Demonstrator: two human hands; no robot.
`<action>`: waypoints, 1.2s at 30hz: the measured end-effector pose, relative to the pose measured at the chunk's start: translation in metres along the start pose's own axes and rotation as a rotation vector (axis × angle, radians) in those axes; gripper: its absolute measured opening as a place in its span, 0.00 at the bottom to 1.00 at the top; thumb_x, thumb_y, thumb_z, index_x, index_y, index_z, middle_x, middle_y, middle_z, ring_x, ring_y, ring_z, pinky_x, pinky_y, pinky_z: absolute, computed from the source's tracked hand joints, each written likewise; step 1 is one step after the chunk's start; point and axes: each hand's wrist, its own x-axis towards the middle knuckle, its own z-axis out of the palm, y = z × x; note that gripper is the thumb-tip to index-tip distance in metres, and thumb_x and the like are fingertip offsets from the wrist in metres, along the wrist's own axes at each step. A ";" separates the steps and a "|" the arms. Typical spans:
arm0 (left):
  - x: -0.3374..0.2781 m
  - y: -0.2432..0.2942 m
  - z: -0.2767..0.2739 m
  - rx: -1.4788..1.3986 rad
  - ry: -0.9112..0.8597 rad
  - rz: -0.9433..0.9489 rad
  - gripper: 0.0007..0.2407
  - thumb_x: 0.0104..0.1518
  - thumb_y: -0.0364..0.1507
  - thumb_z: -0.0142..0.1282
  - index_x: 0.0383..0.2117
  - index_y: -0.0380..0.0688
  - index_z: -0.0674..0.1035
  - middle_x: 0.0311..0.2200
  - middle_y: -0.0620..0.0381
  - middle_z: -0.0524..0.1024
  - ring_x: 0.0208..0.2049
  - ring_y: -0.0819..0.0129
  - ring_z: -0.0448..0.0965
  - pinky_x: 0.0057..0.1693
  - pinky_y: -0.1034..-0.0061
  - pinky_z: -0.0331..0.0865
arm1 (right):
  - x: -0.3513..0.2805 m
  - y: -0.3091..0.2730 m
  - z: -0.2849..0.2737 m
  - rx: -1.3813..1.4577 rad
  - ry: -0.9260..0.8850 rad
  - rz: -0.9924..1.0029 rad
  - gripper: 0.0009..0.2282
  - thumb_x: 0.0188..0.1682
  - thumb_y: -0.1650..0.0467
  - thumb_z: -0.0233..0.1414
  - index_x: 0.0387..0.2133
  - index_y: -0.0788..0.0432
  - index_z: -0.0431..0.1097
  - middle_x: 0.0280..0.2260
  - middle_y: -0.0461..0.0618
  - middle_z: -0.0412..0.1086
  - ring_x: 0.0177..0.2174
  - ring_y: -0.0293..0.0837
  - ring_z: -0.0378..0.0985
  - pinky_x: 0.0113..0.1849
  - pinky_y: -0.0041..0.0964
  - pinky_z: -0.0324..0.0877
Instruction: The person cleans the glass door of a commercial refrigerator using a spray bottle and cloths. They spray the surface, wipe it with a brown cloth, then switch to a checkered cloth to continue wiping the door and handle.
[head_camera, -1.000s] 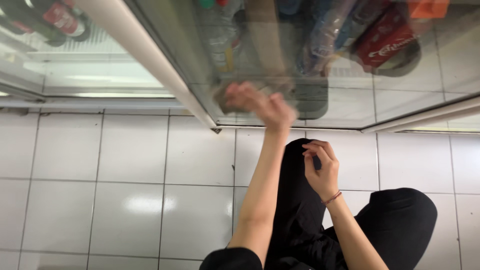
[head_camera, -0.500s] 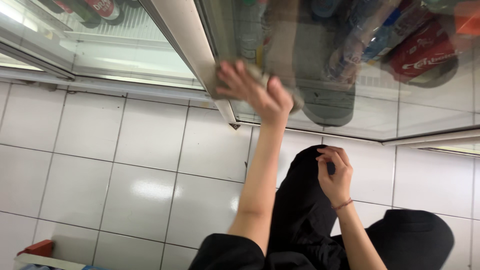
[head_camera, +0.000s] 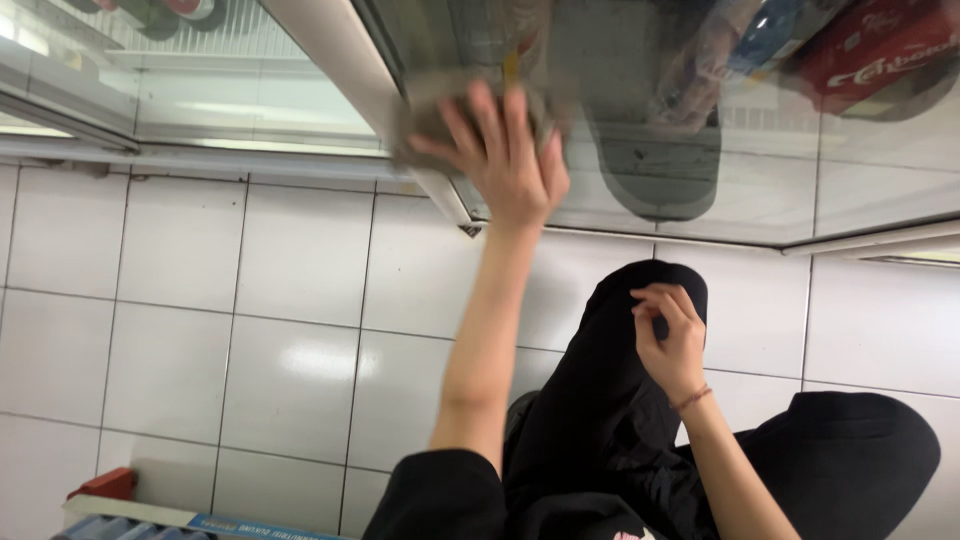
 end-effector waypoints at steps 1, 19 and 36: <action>0.029 -0.004 -0.007 0.057 0.009 0.027 0.26 0.72 0.45 0.31 0.75 0.58 0.50 0.78 0.62 0.37 0.79 0.56 0.30 0.73 0.38 0.14 | 0.007 -0.002 0.004 0.003 0.001 -0.014 0.09 0.46 0.83 0.53 0.38 0.66 0.75 0.41 0.53 0.73 0.33 0.41 0.80 0.38 0.32 0.74; -0.128 -0.032 0.040 -0.318 0.451 -1.081 0.30 0.70 0.47 0.29 0.70 0.34 0.50 0.69 0.35 0.52 0.69 0.43 0.57 0.71 0.51 0.56 | -0.029 0.010 -0.005 0.031 -0.002 0.039 0.09 0.47 0.83 0.52 0.38 0.66 0.74 0.40 0.53 0.72 0.34 0.41 0.80 0.39 0.31 0.75; 0.009 0.102 -0.004 -0.171 -0.043 -0.293 0.24 0.73 0.48 0.24 0.74 0.66 0.59 0.76 0.62 0.33 0.76 0.52 0.23 0.75 0.42 0.16 | -0.043 0.036 -0.036 -0.001 0.031 0.094 0.10 0.45 0.84 0.52 0.38 0.66 0.75 0.39 0.52 0.73 0.34 0.41 0.80 0.38 0.31 0.76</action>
